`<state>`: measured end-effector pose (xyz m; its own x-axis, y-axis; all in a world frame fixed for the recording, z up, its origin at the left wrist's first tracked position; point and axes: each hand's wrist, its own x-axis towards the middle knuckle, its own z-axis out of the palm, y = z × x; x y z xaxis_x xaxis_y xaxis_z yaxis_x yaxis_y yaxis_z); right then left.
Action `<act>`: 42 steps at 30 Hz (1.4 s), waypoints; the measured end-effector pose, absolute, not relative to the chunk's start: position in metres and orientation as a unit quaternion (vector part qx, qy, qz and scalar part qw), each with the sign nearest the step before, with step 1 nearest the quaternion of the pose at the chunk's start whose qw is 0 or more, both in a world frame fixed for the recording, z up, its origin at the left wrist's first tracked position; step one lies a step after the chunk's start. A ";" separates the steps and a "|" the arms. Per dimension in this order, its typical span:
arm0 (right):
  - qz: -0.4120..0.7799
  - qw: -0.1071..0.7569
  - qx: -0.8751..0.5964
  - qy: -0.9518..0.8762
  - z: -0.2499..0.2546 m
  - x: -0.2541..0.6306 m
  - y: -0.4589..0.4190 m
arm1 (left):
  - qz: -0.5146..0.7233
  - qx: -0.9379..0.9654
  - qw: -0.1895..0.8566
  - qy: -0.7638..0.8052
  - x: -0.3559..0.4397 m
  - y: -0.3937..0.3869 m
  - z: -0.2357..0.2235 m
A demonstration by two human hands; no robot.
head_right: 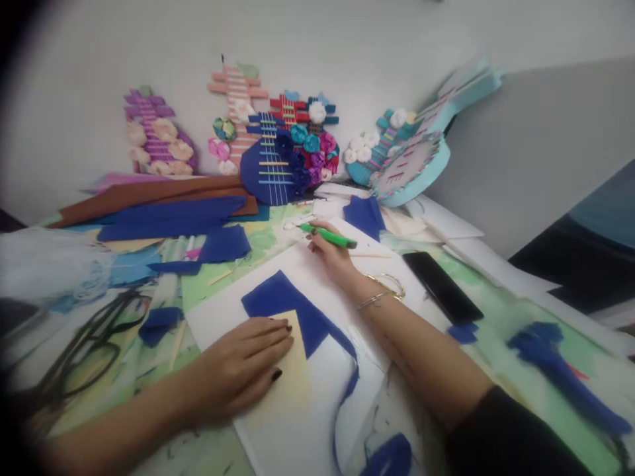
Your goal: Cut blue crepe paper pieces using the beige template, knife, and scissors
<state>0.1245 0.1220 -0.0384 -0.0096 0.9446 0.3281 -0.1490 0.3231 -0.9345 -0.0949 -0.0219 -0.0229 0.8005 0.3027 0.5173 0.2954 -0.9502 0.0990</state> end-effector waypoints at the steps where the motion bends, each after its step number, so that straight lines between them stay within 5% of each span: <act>1: 0.435 0.599 -0.363 -0.566 -0.040 0.124 0.122 | 0.302 0.945 0.009 0.128 -0.095 -0.021 -0.022; 17: 0.181 0.442 -0.447 -0.756 -0.043 0.150 0.073 | 0.278 0.870 -0.222 0.340 -0.150 -0.026 -0.033; 31: 0.109 0.371 -0.457 -0.801 -0.051 0.180 0.029 | 0.119 0.800 -0.116 0.576 -0.155 -0.045 -0.039; 42: 0.127 0.382 -0.505 -0.763 -0.051 0.179 0.034 | 0.130 0.726 -0.006 0.676 -0.105 0.024 -0.010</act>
